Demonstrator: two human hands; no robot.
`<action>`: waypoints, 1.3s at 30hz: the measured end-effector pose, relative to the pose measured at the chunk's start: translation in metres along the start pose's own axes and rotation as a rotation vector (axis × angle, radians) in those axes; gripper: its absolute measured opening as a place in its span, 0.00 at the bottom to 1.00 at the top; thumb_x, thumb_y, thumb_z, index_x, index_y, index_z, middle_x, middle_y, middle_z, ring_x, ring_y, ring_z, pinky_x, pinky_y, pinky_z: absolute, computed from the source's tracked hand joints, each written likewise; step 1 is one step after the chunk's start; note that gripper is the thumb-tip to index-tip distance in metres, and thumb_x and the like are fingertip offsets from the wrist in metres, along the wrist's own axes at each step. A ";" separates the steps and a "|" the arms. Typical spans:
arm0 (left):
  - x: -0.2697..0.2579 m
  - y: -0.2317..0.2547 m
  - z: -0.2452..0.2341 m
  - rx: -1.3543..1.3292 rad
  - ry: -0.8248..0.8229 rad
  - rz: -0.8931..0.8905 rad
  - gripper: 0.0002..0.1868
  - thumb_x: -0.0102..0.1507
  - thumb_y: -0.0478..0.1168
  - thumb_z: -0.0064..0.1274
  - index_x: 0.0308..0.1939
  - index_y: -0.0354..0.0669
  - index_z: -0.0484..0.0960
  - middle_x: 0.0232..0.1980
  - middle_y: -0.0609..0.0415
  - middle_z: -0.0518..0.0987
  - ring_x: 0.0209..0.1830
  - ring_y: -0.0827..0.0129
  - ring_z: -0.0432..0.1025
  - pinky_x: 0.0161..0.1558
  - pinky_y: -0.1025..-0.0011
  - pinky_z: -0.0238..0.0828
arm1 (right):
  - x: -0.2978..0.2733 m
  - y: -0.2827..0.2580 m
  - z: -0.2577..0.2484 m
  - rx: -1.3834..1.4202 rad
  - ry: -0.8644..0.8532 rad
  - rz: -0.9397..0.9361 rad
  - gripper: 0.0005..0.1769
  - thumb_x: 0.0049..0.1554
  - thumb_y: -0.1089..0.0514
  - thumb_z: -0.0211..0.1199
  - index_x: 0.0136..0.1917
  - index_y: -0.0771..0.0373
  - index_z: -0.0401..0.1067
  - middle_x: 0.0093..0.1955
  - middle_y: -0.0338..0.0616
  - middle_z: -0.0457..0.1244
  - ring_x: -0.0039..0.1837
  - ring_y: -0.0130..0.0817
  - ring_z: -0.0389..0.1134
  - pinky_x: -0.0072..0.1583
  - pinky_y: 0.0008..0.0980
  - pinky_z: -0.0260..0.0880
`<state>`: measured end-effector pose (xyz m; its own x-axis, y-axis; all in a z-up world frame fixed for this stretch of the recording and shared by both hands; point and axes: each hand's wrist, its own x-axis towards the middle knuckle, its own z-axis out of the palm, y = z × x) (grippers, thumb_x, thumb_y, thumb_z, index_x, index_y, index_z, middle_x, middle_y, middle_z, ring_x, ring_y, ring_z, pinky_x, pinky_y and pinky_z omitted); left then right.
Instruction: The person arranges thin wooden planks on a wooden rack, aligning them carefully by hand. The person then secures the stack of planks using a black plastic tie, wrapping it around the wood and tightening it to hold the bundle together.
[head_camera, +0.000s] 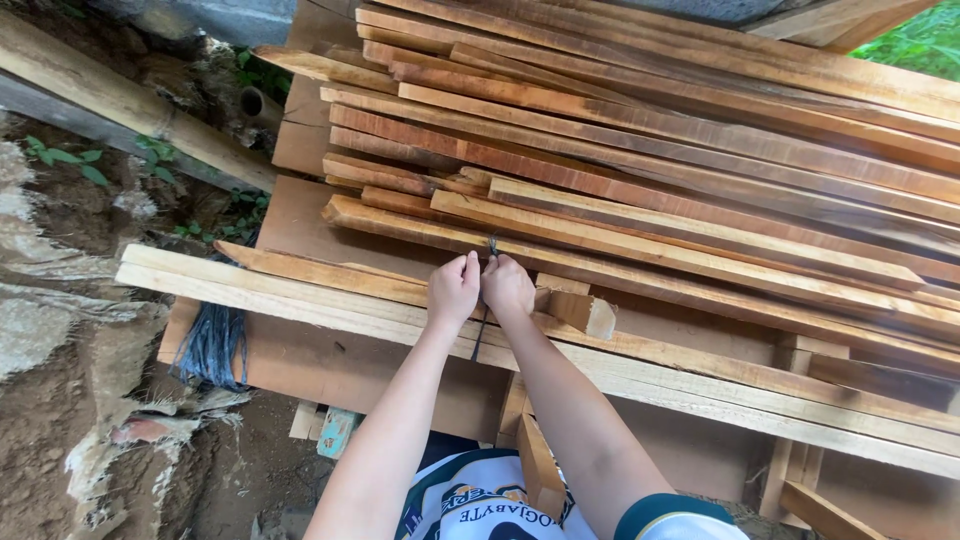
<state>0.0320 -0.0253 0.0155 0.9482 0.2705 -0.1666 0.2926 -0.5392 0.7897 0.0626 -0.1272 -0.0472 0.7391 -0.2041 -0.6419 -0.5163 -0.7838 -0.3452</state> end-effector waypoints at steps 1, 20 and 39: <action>0.002 -0.004 0.006 -0.005 -0.004 0.003 0.28 0.70 0.49 0.45 0.19 0.37 0.69 0.19 0.34 0.70 0.29 0.34 0.72 0.26 0.49 0.60 | -0.002 -0.001 -0.004 -0.001 0.006 0.004 0.24 0.63 0.41 0.43 0.50 0.51 0.78 0.49 0.49 0.72 0.60 0.50 0.73 0.60 0.53 0.73; 0.022 -0.049 0.047 0.437 0.371 0.319 0.25 0.68 0.45 0.50 0.15 0.52 0.65 0.11 0.54 0.68 0.17 0.61 0.73 0.29 0.70 0.68 | -0.001 -0.022 -0.017 0.071 -0.060 0.090 0.24 0.65 0.41 0.43 0.50 0.53 0.78 0.49 0.51 0.72 0.60 0.52 0.72 0.61 0.53 0.72; -0.016 -0.016 0.024 -0.002 0.327 0.098 0.24 0.68 0.39 0.49 0.16 0.45 0.65 0.12 0.45 0.66 0.16 0.51 0.68 0.21 0.66 0.62 | -0.001 0.000 -0.009 0.172 0.011 -0.019 0.21 0.65 0.44 0.46 0.42 0.53 0.77 0.43 0.49 0.72 0.56 0.54 0.73 0.57 0.52 0.73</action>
<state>0.0150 -0.0399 -0.0083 0.8816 0.4594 0.1081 0.2018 -0.5739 0.7937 0.0656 -0.1320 -0.0404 0.7534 -0.1974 -0.6272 -0.5680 -0.6759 -0.4696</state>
